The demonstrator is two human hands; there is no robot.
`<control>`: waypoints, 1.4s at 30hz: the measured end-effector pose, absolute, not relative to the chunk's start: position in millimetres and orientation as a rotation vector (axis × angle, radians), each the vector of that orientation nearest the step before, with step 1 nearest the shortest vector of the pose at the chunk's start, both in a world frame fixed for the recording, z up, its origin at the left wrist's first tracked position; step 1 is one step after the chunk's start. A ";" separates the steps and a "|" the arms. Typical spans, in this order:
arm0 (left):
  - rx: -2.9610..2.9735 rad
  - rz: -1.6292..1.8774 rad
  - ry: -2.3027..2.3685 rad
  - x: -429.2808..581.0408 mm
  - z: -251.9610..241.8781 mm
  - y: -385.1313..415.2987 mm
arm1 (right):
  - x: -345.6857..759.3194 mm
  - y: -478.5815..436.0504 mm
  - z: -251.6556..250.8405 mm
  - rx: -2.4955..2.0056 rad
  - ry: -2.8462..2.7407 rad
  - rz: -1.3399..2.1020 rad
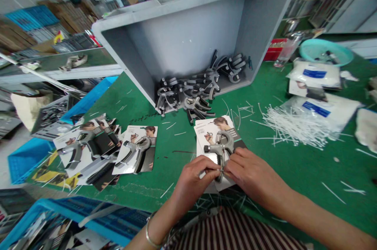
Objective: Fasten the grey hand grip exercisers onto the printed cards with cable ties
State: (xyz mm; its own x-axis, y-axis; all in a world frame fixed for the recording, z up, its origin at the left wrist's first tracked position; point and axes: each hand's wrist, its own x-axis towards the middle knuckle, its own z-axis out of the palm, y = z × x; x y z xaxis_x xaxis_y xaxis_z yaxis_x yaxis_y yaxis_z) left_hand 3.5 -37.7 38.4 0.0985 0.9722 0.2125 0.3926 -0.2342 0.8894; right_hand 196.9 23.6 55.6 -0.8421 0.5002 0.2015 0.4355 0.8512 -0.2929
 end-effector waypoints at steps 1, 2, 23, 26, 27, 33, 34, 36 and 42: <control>1.726 1.104 1.349 3.0 38.7 -37.7 | 195.9 24.0 55.4 -0.697 -2.754 0.359; 1.734 1.090 1.349 2.1 39.3 -37.6 | 194.8 24.2 55.2 -0.684 -2.750 0.372; 1.839 0.965 1.476 -2.7 62.3 -43.6 | 192.5 28.8 48.9 -0.729 -2.574 0.669; 1.747 1.031 1.538 4.7 46.5 -52.7 | 192.5 29.5 48.3 -0.739 -2.508 0.774; 1.779 1.035 1.575 8.8 40.0 -55.4 | 190.5 29.8 47.8 -0.725 -2.483 0.804; 2.015 1.009 1.812 15.0 6.9 -58.5 | 171.9 34.5 41.3 -0.555 -2.366 0.966; 2.043 0.991 1.798 10.6 5.2 -57.9 | 170.2 36.6 41.0 -0.514 -2.383 0.989; 2.089 0.943 1.770 0.2 5.7 -56.6 | 169.0 42.3 42.1 -0.476 -2.437 1.002; 1.940 0.887 1.740 -25.3 19.0 -52.8 | 203.3 61.2 38.1 -0.610 -2.531 0.891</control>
State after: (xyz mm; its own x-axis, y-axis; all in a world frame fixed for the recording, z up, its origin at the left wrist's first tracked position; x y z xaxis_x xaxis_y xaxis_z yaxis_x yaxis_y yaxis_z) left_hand -25.3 -52.8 19.0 0.0307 0.9797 0.1982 0.7357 -0.1564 0.6590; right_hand 203.3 61.2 38.1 -0.8304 0.5154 0.2117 0.2691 0.7038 -0.6575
